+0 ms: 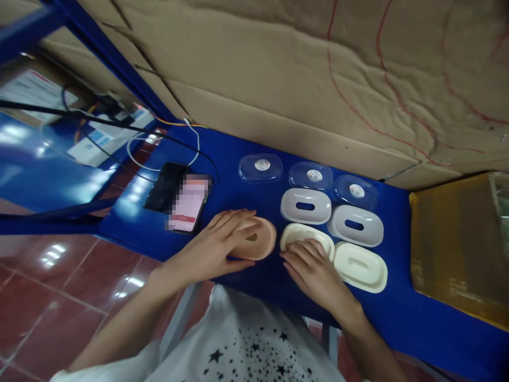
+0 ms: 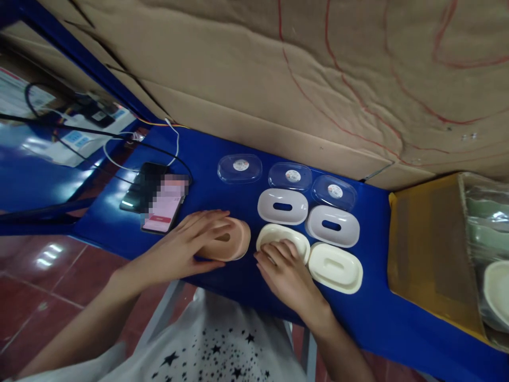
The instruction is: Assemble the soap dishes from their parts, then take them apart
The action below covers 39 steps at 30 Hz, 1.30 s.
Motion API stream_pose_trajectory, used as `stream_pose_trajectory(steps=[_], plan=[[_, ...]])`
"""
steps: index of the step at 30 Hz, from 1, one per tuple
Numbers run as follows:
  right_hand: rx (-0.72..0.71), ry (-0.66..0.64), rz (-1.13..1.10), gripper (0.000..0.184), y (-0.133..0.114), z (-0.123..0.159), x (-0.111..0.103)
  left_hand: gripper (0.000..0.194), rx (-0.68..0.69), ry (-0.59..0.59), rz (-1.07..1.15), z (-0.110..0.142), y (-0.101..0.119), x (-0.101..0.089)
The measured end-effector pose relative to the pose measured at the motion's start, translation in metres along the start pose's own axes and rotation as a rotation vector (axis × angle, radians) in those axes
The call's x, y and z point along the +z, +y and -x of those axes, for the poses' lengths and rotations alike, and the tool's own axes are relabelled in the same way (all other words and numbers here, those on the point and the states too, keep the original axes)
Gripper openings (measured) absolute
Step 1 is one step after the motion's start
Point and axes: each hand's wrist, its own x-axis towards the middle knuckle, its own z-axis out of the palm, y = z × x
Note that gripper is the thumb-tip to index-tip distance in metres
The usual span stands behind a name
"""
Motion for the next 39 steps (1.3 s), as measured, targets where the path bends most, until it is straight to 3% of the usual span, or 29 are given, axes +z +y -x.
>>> stream_pose_trajectory(steps=[14, 22, 26, 30, 34, 39], plan=[[0.002, 0.023, -0.003, 0.024, 0.005, 0.001, 0.003, 0.067, 0.014, -0.037, -0.021, 0.012, -0.004, 0.011], [0.002, 0.024, 0.008, 0.025, 0.007, 0.002, 0.007, 0.073, 0.024, -0.024, -0.021, 0.012, -0.004, 0.028], [-0.002, 0.038, 0.015, 0.024, 0.007, 0.002, 0.006, 0.079, 0.044, -0.003, -0.005, 0.008, -0.007, 0.024], [-0.017, 0.101, 0.002, 0.027, 0.009, 0.002, 0.005, 0.068, 0.026, 0.056, -0.008, -0.02, -0.018, 0.008], [-0.031, 0.134, -0.013, 0.029, 0.008, 0.001, 0.004, 0.065, -0.164, 0.168, -0.238, -0.072, -0.031, -0.006], [-0.033, 0.143, -0.032, 0.03, 0.007, 0.0, 0.004, 0.082, -0.307, 0.097, -0.29, -0.129, -0.055, -0.008]])
